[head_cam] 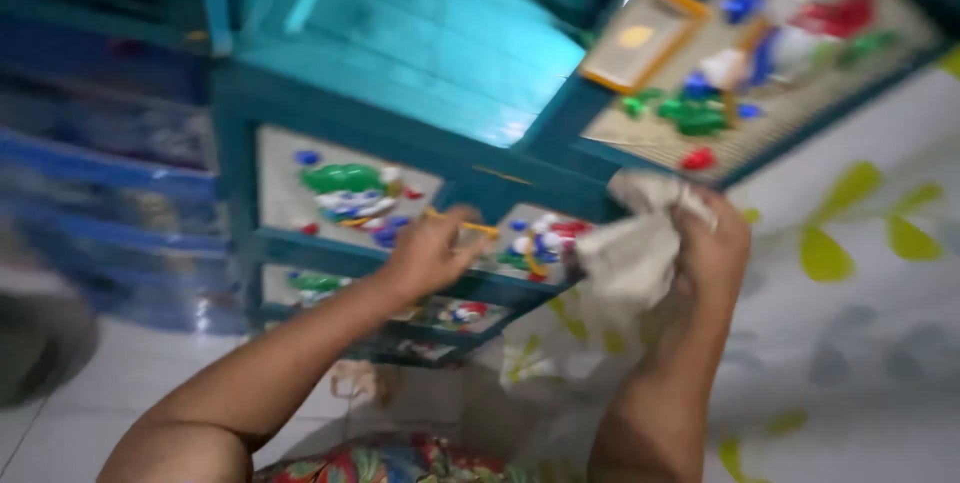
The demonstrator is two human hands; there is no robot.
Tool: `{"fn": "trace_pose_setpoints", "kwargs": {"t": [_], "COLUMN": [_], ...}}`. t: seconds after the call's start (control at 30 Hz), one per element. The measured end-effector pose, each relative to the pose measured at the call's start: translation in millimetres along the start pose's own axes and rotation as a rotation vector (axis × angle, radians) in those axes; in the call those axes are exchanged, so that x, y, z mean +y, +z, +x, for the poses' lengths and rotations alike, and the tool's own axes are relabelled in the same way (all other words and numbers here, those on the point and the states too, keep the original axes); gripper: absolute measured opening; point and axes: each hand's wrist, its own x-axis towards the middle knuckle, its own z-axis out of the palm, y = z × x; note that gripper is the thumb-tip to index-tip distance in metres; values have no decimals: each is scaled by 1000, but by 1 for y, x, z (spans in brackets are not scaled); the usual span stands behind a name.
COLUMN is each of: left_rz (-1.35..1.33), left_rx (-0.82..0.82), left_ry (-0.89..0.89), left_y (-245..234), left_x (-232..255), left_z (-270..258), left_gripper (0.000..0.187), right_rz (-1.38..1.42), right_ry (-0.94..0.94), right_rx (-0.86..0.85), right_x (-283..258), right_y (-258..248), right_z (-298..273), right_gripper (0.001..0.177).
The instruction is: The person scrubs the inside and outside of a teal plastic cabinet using a toothbrush and a cloth. They wipe the interior shelves and scrub the exterior panels and decorative elements.
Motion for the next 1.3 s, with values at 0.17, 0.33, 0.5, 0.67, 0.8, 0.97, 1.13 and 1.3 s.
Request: {"fn": "trace_pose_setpoints", "kwargs": {"t": [0.17, 0.33, 0.5, 0.67, 0.8, 0.97, 1.13, 1.3], "left_rz": [-265, -174, -128, -77, 42, -17, -8, -211], "left_rx": [-172, -312, -103, 131, 267, 398, 319, 291], "left_ry": [-269, -647, -601, -764, -723, -556, -599, -532], "left_y": [-42, -124, -201, -277, -337, -384, -402, -412], "left_x": [-67, -104, -138, -168, -172, -171, -170, -172], "left_z": [-121, -186, -225, -236, -237, -236, -235, -230], "left_gripper": [58, 85, 86, 45, 33, 27, 12, 15], "right_rz": [-438, 9, 304, 293, -68, -359, -703, -755], "right_ry": [-210, 454, 397, 497, -239, -846, -771, -528], "right_rx": [-565, -778, -1122, -1356, -1000, -580, -432, -480], "right_x": [80, 158, 140, 65, 29, 1, -7, 3], "right_y": [84, 233, 362, 444, 513, 592, 638, 649], "right_z": [-105, -212, -302, -337, -318, -231, -199, -175], "right_gripper": [36, 26, 25, 24, 14, 29, 33, 19]}}
